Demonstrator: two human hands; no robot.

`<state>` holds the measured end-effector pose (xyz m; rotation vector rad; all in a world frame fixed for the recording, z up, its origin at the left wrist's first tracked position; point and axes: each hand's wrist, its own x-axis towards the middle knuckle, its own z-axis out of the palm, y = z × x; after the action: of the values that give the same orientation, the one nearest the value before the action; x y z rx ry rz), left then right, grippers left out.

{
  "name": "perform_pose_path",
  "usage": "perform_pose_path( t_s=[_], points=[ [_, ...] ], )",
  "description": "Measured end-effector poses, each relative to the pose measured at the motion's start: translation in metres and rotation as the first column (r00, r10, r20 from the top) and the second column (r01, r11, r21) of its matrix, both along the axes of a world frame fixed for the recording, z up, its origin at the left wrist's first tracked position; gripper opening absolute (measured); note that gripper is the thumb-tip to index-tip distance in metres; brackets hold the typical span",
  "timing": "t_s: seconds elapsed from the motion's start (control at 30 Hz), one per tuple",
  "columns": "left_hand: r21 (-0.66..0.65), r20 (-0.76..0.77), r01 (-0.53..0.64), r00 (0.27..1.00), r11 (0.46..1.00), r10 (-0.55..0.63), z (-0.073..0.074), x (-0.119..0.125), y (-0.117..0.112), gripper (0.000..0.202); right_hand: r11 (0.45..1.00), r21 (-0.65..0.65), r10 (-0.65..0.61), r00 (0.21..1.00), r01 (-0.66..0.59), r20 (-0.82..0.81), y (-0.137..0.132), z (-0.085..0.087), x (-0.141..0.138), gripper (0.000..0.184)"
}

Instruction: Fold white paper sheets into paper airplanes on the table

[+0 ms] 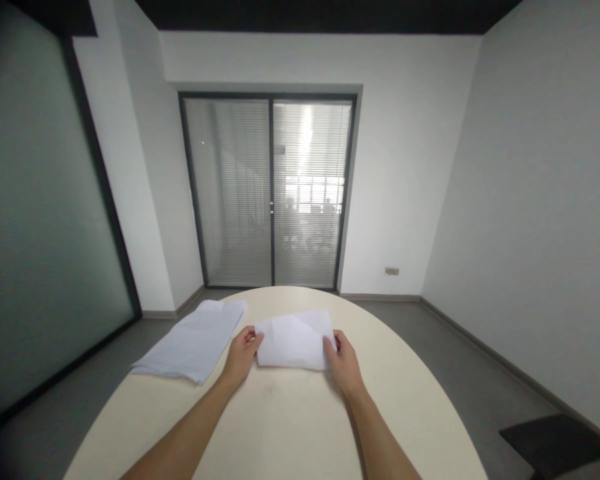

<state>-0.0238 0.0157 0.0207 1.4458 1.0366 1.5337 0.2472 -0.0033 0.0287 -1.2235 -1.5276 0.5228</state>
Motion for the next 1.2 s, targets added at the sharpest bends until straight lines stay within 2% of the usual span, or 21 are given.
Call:
perform_pose_path(
  t_s=[0.07,0.13,0.2,0.27,0.33,0.4,0.47,0.53,0.6,0.67,0.77,0.83,0.93,1.07,1.13,1.2],
  points=[
    [-0.018,0.042,-0.017,0.999,1.000,0.018,-0.004,0.001,0.002,0.047,1.000,0.006,0.003,0.999,-0.002,-0.047,0.002,-0.003,0.000,0.048],
    [0.009,0.022,-0.094,0.995,0.996,0.094,-0.006,0.002,0.003,0.054,1.000,-0.021,0.004,0.999,-0.005,-0.054,0.005,-0.006,0.000,0.050],
    [0.126,-0.109,-0.205,0.970,0.971,0.219,-0.004,0.001,0.001,0.055,0.998,-0.065,-0.011,1.000,0.009,-0.027,0.006,-0.008,0.000,0.052],
    [0.288,-0.287,-0.235,0.904,0.928,0.318,0.001,0.001,-0.006,0.052,0.995,-0.089,-0.052,0.998,0.054,0.026,0.007,-0.009,0.000,0.052],
    [0.371,-0.472,-0.108,0.834,0.922,0.288,0.007,0.003,-0.015,0.042,0.988,-0.100,-0.108,0.987,0.120,0.118,0.006,-0.008,0.001,0.049],
    [0.316,-0.669,0.099,0.729,0.943,0.148,0.012,0.006,-0.026,0.038,0.976,-0.096,-0.168,0.959,0.194,0.229,0.003,-0.004,0.002,0.046],
    [0.222,-0.820,0.222,0.570,0.949,0.059,0.014,0.010,-0.036,0.036,0.967,-0.043,-0.222,0.917,0.250,0.330,-0.002,0.002,0.000,0.045],
    [0.133,-0.894,0.233,0.448,0.963,0.015,0.014,0.012,-0.043,0.036,0.965,0.042,-0.252,0.877,0.258,0.410,-0.009,0.009,-0.007,0.043],
    [0.118,-0.922,0.195,0.385,0.974,0.035,0.014,0.013,-0.046,0.039,0.974,0.065,-0.222,0.851,0.218,0.476,-0.017,0.017,-0.019,0.040],
    [0.167,-0.929,0.171,0.358,0.971,0.096,0.015,0.013,-0.046,0.039,0.989,0.042,-0.140,0.831,0.139,0.538,-0.024,0.022,-0.035,0.041],
    [0.243,-0.923,0.168,0.343,0.956,0.174,0.021,0.014,-0.048,0.035,0.998,-0.030,-0.026,0.760,0.060,0.649,-0.031,0.023,-0.054,0.043],
    [0.261,-0.919,0.178,0.346,0.949,0.188,0.025,0.015,-0.049,0.029,0.996,-0.071,0.010,0.703,0.058,0.711,-0.033,0.020,-0.058,0.040],
    [0.250,-0.919,0.250,0.366,0.935,0.148,0.029,0.016,-0.052,0.022,0.987,-0.109,0.007,0.654,0.116,0.757,-0.031,0.016,-0.054,0.041],
    [0.235,-0.910,0.321,0.403,0.918,0.092,0.023,0.015,-0.053,0.025,0.987,-0.069,-0.040,0.646,0.143,0.762,-0.026,0.018,-0.048,0.038],
    [0.236,-0.912,0.330,0.401,0.914,0.091,0.019,0.014,-0.053,0.033,0.996,-0.048,-0.017,0.674,0.078,0.739,-0.025,0.019,-0.049,0.036],
    [0.235,-0.918,0.329,0.385,0.915,0.097,0.018,0.014,-0.052,0.036,0.997,-0.069,0.071,0.707,-0.032,0.703,-0.025,0.020,-0.051,0.039]
  ],
)
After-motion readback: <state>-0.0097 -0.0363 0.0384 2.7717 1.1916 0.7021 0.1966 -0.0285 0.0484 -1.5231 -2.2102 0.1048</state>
